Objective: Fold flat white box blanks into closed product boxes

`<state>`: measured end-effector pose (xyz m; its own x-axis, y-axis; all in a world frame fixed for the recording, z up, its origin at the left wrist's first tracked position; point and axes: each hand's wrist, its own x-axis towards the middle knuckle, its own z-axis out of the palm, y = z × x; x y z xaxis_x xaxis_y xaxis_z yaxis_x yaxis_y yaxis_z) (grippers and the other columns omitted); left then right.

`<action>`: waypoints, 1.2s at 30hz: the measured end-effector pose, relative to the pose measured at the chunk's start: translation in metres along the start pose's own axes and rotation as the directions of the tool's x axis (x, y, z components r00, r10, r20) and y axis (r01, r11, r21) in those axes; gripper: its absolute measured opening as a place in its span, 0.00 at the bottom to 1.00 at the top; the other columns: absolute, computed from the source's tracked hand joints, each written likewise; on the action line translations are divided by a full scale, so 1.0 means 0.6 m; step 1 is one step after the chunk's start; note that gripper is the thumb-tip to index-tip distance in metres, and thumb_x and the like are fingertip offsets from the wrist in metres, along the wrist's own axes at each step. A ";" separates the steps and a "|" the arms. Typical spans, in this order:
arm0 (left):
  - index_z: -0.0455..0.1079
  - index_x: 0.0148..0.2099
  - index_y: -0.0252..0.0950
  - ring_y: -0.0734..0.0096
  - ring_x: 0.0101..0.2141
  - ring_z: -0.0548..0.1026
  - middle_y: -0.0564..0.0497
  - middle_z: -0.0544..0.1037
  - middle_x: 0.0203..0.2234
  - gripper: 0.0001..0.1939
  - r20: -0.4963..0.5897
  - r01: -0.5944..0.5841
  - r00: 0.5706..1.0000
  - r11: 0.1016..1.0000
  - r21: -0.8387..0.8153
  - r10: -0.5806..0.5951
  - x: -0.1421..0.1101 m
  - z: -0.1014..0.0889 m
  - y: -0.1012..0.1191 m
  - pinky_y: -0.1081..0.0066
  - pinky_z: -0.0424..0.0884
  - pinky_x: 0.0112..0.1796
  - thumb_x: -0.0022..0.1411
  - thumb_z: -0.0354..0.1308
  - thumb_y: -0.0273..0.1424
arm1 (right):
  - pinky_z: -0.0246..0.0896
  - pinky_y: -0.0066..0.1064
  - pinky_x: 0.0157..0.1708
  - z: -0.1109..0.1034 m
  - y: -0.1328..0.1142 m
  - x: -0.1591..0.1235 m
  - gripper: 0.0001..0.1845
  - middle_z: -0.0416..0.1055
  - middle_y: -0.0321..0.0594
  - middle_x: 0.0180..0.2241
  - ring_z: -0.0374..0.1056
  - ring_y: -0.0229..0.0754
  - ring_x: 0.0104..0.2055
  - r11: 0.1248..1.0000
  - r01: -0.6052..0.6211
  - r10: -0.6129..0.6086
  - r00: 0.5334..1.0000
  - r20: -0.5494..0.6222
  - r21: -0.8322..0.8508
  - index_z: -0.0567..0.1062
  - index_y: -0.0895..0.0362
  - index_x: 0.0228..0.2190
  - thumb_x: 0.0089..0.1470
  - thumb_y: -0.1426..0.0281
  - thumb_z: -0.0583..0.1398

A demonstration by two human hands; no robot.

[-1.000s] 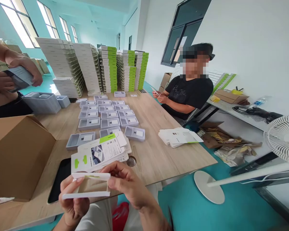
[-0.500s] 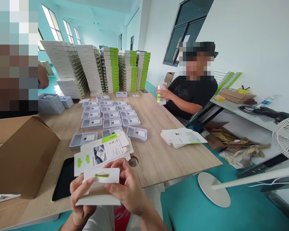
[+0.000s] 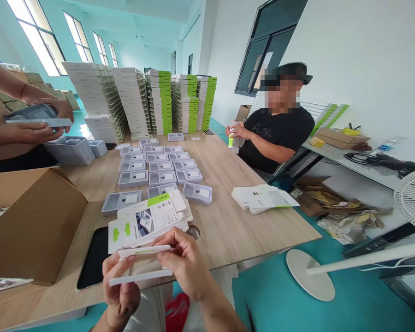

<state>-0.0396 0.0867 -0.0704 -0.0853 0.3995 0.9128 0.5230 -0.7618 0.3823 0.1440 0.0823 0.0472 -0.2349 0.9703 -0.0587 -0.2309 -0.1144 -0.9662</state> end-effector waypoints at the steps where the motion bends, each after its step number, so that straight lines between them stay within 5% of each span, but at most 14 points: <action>1: 0.74 0.58 0.39 0.58 0.43 0.80 0.44 0.78 0.46 0.15 -0.006 0.003 1.000 1.000 0.002 -0.003 0.001 0.002 0.000 0.57 0.80 0.42 0.78 0.51 0.36 | 0.55 0.32 0.32 0.001 0.003 -0.001 0.12 0.77 0.36 0.33 0.62 0.38 0.30 1.000 0.010 -0.010 1.000 -0.012 -0.003 0.76 0.54 0.31 0.52 0.61 0.71; 6: 0.73 0.61 0.40 0.55 0.46 0.76 0.43 0.77 0.48 0.16 -0.032 0.060 0.998 0.998 0.025 -0.060 0.002 0.008 -0.001 0.54 0.75 0.45 0.78 0.50 0.33 | 0.65 0.38 0.46 0.001 0.039 -0.011 0.19 0.78 0.40 0.44 0.72 0.46 0.44 0.977 0.160 -0.163 0.987 0.006 0.143 0.75 0.47 0.48 0.64 0.50 0.65; 11: 0.73 0.60 0.39 0.57 0.45 0.75 0.45 0.78 0.47 0.15 -0.068 0.032 0.997 0.999 0.030 -0.030 0.005 0.011 -0.002 0.57 0.73 0.44 0.78 0.52 0.34 | 0.66 0.46 0.57 0.021 0.057 -0.027 0.18 0.77 0.42 0.54 0.72 0.52 0.56 0.924 0.372 -0.359 0.923 -0.137 0.087 0.73 0.45 0.44 0.63 0.47 0.66; 19: 0.72 0.59 0.38 0.63 0.44 0.78 0.47 0.80 0.46 0.14 0.013 0.067 0.998 0.993 -0.100 -0.066 0.027 0.026 0.032 0.63 0.75 0.46 0.79 0.51 0.36 | 0.70 0.43 0.52 0.038 0.069 -0.018 0.19 0.78 0.42 0.49 0.73 0.52 0.51 0.958 0.282 -0.240 0.887 -0.394 0.051 0.72 0.51 0.30 0.64 0.52 0.66; 25: 0.59 0.71 0.44 0.59 0.45 0.78 0.44 0.78 0.50 0.23 -0.047 0.123 0.990 0.973 -0.196 -0.134 0.028 0.031 0.040 0.57 0.78 0.44 0.77 0.51 0.33 | 0.71 0.38 0.44 0.044 0.063 -0.010 0.19 0.74 0.41 0.51 0.71 0.48 0.46 0.948 0.268 -0.180 0.896 -0.405 0.170 0.71 0.53 0.27 0.58 0.56 0.71; 32: 0.69 0.58 0.43 0.62 0.45 0.79 0.47 0.79 0.47 0.11 -0.030 0.148 0.987 0.970 -0.194 -0.157 0.031 0.023 0.032 0.60 0.79 0.45 0.78 0.52 0.33 | 0.70 0.39 0.48 0.055 0.068 -0.004 0.15 0.73 0.37 0.51 0.72 0.47 0.47 0.917 0.345 -0.219 0.855 -0.471 0.202 0.71 0.51 0.30 0.58 0.62 0.72; 36: 0.69 0.54 0.42 0.65 0.40 0.79 0.50 0.80 0.42 0.07 -0.068 0.174 0.979 0.959 -0.224 -0.193 0.036 0.028 0.029 0.63 0.79 0.42 0.78 0.53 0.36 | 0.69 0.37 0.48 0.056 0.074 -0.004 0.11 0.75 0.36 0.47 0.72 0.45 0.48 0.911 0.386 -0.298 0.860 -0.414 0.146 0.73 0.49 0.34 0.63 0.62 0.69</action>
<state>-0.0178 0.0907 -0.0463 -0.2423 0.5036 0.8293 0.2963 -0.7755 0.5575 0.1025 0.0680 0.0130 0.2572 0.9571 0.1336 -0.4390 0.2389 -0.8661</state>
